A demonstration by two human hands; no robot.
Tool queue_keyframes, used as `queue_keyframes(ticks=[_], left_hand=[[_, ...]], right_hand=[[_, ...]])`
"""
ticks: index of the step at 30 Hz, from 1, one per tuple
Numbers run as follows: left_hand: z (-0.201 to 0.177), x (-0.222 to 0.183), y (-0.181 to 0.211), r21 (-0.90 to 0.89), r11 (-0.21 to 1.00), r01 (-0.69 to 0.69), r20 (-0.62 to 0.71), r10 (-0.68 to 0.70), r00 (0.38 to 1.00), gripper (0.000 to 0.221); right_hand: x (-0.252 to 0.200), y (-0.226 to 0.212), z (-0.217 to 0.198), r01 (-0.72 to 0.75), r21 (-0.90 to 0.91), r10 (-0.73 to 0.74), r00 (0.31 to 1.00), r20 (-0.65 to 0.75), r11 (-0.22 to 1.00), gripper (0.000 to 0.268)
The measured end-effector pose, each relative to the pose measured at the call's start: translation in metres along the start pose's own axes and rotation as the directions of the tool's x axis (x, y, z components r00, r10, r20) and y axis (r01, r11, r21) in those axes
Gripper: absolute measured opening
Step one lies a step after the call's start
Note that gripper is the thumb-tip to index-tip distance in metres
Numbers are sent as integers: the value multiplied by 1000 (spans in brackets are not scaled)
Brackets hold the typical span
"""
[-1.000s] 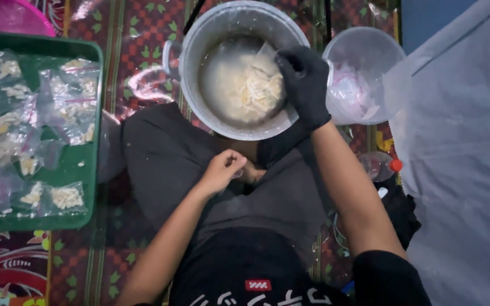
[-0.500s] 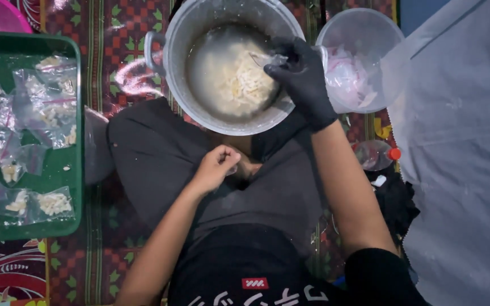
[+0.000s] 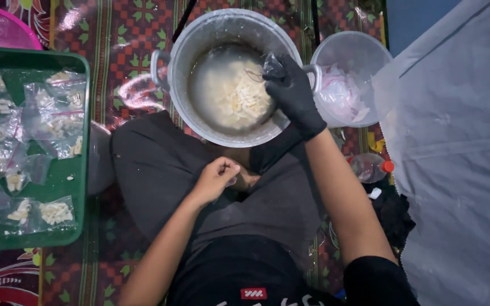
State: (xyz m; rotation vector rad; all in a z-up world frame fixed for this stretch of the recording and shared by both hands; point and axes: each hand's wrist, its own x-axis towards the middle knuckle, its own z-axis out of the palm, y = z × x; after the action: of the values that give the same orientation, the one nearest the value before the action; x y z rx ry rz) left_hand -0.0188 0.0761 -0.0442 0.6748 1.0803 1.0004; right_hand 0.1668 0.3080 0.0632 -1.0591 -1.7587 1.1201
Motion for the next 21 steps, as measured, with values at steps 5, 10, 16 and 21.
queue_keyframes(ticks=[5, 10, 16, 21], left_hand=[[1, 12, -24, 53, 998, 45, -133, -38, 990, 20], [4, 7, -12, 45, 997, 58, -130, -51, 990, 21], [5, 5, -6, 53, 996, 67, -132, -59, 989, 24], [4, 9, -13, 55, 996, 65, -133, -57, 989, 22]], right_hand=[[2, -20, 11, -74, -143, 55, 990, -133, 987, 29], [6, -27, 16, -27, -69, 16, 988, -153, 997, 17], [8, -23, 10, -50, -94, 45, 997, -59, 994, 20], [2, -38, 10, -74, -106, 65, 994, -84, 992, 20]])
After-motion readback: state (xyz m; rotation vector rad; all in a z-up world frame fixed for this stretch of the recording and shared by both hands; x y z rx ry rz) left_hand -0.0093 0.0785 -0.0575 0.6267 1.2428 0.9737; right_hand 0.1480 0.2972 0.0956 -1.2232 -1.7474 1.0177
